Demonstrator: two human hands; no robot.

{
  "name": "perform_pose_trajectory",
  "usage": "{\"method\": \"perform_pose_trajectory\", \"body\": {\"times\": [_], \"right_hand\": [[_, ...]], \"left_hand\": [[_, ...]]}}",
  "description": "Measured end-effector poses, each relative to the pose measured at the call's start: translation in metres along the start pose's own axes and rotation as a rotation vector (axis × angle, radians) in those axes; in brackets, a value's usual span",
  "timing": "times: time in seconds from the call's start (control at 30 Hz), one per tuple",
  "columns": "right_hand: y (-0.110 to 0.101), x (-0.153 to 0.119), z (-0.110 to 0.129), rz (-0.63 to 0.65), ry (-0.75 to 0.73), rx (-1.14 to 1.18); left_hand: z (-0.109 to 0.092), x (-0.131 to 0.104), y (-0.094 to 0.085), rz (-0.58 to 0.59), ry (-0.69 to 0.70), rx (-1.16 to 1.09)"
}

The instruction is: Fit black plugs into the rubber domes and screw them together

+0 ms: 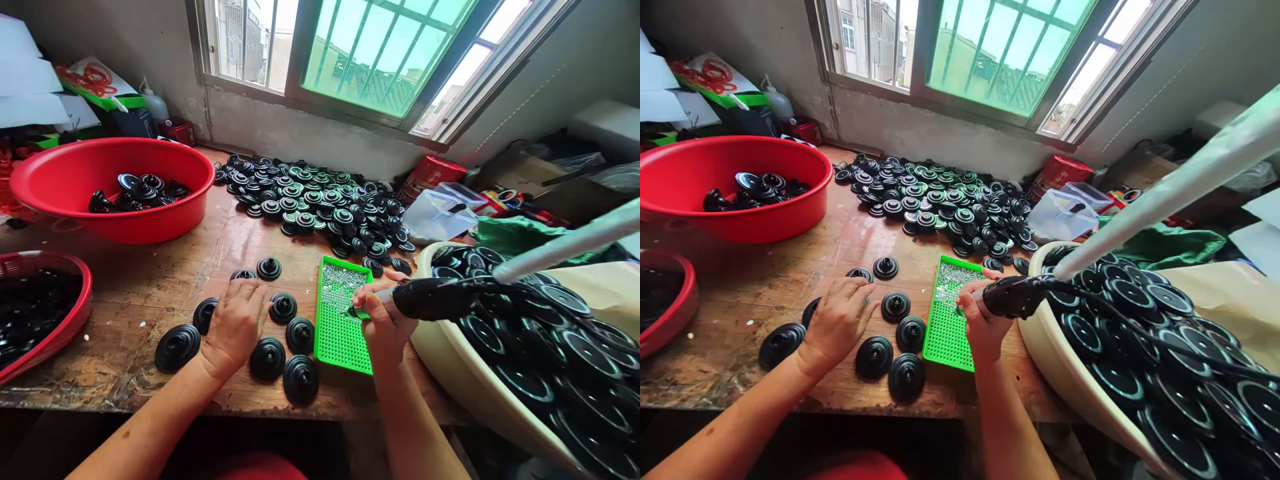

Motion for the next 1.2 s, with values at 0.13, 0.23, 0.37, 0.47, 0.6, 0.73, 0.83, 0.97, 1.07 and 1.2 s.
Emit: {"method": "perform_pose_trajectory", "body": {"times": [0.13,0.23,0.37,0.47,0.6,0.73,0.83,0.97,1.07,1.2], "right_hand": [[-0.007,-0.001,-0.012,-0.003,-0.009,-0.012],[-0.007,-0.001,-0.017,-0.007,-0.003,-0.014],[-0.007,-0.001,-0.02,-0.008,-0.004,-0.018],[-0.006,-0.001,-0.022,0.003,-0.005,-0.014],[-0.006,-0.001,-0.022,-0.002,-0.008,-0.03],[-0.004,-0.002,-0.011,-0.008,-0.022,-0.032],[0.006,-0.007,0.009,0.021,-0.051,0.028],[0.045,-0.019,0.03,0.163,0.019,0.218],[0.089,-0.031,0.035,0.317,0.07,0.342],[0.133,-0.045,0.019,0.442,0.115,0.382]], "left_hand": [[0.019,-0.022,0.007,0.089,-0.078,0.018],[0.019,-0.036,0.015,0.089,-0.069,-0.056],[0.011,-0.045,0.019,0.005,-0.073,-0.166],[0.008,-0.047,0.02,-0.059,-0.091,-0.255],[0.009,-0.05,0.021,-0.101,-0.104,-0.314],[0.014,-0.053,0.021,-0.131,-0.188,-0.331],[0.015,-0.052,0.022,-0.134,-0.225,-0.367],[0.016,-0.051,0.024,-0.133,-0.241,-0.412],[0.018,-0.052,0.027,-0.139,-0.26,-0.432],[0.017,-0.052,0.029,-0.143,-0.271,-0.469]]}}
Point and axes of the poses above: each hand's wrist, its own x-axis towards the middle knuckle, its own y-axis out of the palm, z = x × y, the point moved 6 cm from there along x, towards the middle knuckle, and after that the axes turned 10 degrees about y, right-handed, at the moved point
